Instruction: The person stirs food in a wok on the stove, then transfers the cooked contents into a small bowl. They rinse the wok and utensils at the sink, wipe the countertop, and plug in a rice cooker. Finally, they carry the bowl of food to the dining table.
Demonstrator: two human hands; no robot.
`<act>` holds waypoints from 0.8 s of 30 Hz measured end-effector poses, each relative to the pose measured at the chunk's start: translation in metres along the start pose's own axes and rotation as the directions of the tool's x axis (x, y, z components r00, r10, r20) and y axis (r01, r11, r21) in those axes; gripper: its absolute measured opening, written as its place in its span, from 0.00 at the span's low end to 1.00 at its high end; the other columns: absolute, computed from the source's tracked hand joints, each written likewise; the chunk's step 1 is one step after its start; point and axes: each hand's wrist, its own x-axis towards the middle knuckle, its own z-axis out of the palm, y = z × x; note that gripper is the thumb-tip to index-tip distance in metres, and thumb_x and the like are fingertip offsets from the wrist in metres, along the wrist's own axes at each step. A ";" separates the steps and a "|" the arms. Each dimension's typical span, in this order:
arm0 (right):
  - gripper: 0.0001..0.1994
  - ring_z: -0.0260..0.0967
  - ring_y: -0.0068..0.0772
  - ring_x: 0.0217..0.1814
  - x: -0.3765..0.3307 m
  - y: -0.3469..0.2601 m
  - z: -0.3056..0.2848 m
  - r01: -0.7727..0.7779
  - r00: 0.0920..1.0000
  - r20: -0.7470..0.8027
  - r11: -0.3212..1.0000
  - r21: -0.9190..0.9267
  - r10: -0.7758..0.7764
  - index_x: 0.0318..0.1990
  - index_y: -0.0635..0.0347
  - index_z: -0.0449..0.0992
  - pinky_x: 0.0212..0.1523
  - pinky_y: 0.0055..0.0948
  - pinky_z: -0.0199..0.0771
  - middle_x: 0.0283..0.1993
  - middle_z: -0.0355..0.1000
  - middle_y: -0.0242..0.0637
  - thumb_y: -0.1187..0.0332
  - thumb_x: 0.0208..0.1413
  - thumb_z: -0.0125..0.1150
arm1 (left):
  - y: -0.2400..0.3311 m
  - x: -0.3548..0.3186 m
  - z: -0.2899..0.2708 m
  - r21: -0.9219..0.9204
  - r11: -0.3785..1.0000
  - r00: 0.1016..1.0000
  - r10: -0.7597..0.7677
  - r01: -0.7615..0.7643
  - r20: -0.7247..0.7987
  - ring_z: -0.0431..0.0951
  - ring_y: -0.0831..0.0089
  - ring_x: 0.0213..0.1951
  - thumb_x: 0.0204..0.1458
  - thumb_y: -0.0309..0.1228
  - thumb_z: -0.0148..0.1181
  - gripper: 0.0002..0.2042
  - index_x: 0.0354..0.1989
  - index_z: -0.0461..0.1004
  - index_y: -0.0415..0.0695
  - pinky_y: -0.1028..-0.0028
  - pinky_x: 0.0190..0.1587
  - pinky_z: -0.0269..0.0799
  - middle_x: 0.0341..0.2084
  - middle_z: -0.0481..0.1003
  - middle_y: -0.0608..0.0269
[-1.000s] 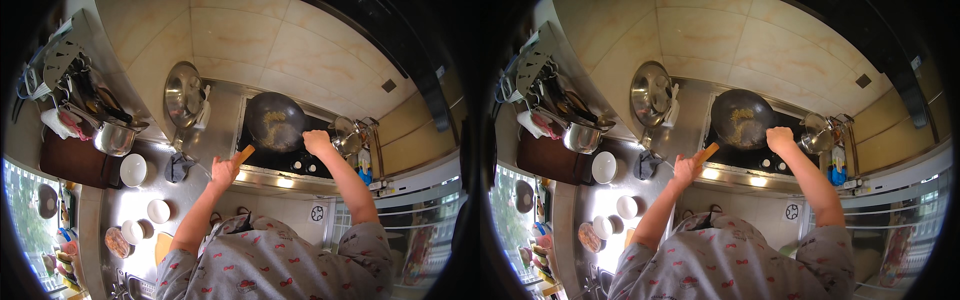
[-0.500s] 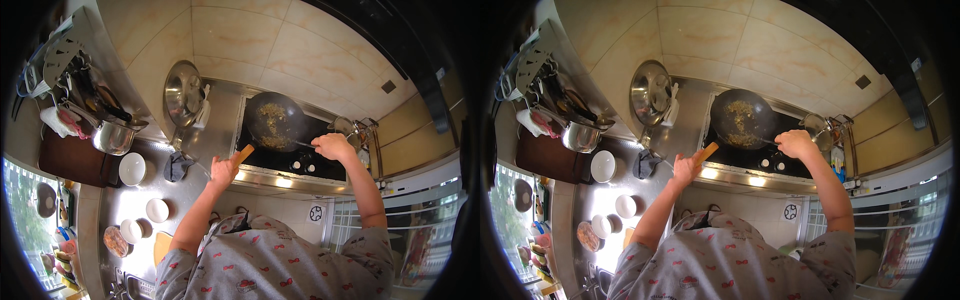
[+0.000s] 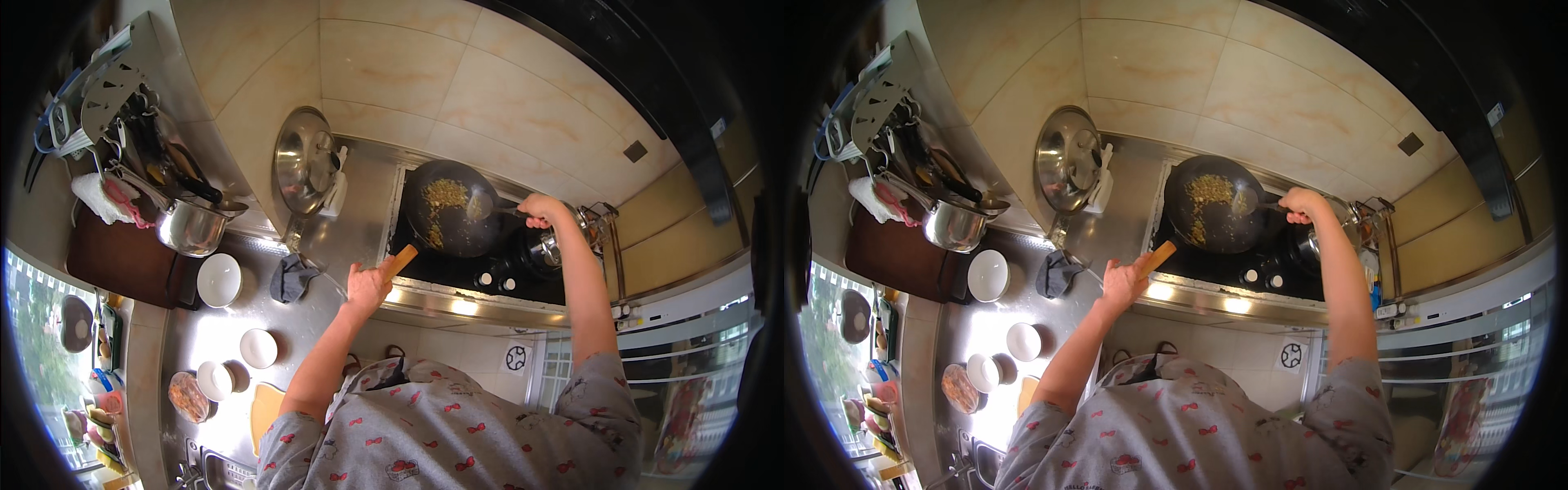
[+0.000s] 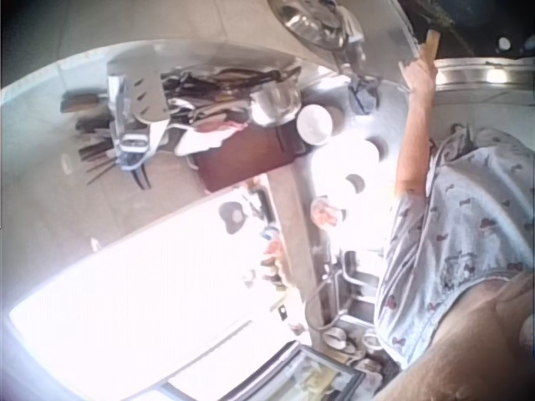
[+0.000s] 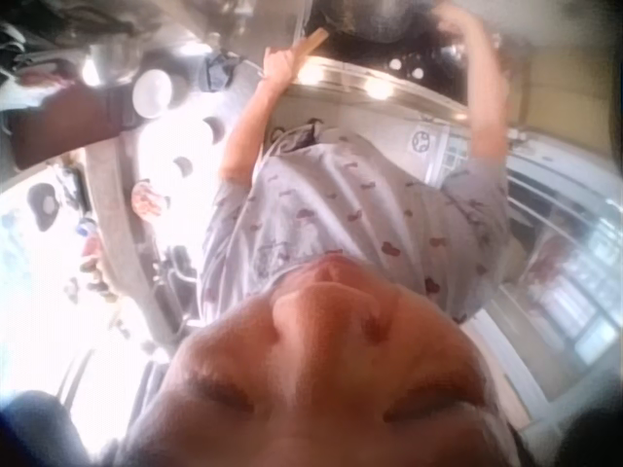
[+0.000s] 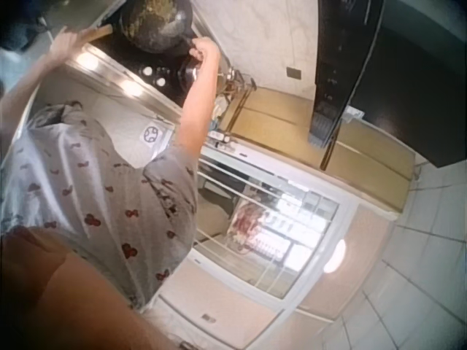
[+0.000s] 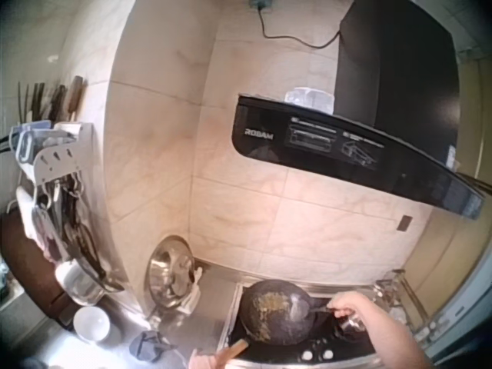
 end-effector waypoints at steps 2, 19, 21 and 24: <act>0.09 0.55 0.23 0.09 0.012 -0.013 0.007 0.145 0.989 0.008 0.988 -0.047 -0.145 0.38 0.61 0.71 0.09 0.28 0.51 0.17 0.67 0.36 0.64 0.60 0.54 | 0.001 0.000 -0.002 0.000 1.000 1.000 0.013 -0.013 0.004 0.81 0.59 0.31 0.49 0.34 0.60 0.31 0.65 0.62 0.55 0.55 0.58 0.62 0.24 0.80 0.56; 0.22 0.76 0.44 0.50 -0.039 -0.024 0.085 0.619 0.675 0.009 0.560 -0.551 -0.738 0.60 0.50 0.73 0.46 0.42 0.76 0.46 0.79 0.41 0.64 0.57 0.61 | -0.005 -0.001 -0.001 0.042 0.999 0.999 0.036 -0.035 -0.020 0.81 0.62 0.29 0.49 0.34 0.60 0.30 0.64 0.64 0.54 0.57 0.57 0.64 0.23 0.79 0.57; 0.19 0.74 0.48 0.52 -0.100 -0.029 0.079 0.497 0.703 0.049 0.442 -0.747 -0.709 0.58 0.43 0.74 0.49 0.46 0.75 0.47 0.78 0.41 0.60 0.58 0.59 | -0.009 -0.003 -0.001 0.035 0.999 0.999 0.018 -0.017 -0.029 0.81 0.61 0.29 0.49 0.34 0.60 0.30 0.64 0.64 0.54 0.57 0.56 0.64 0.23 0.79 0.57; 0.18 0.77 0.46 0.46 -0.142 -0.011 0.066 0.389 0.729 0.014 0.397 -0.831 -0.684 0.55 0.41 0.76 0.45 0.44 0.76 0.42 0.79 0.39 0.61 0.57 0.59 | -0.008 -0.002 -0.001 0.027 0.999 0.999 0.024 -0.023 -0.036 0.81 0.61 0.29 0.49 0.34 0.60 0.30 0.64 0.64 0.53 0.57 0.56 0.65 0.23 0.79 0.57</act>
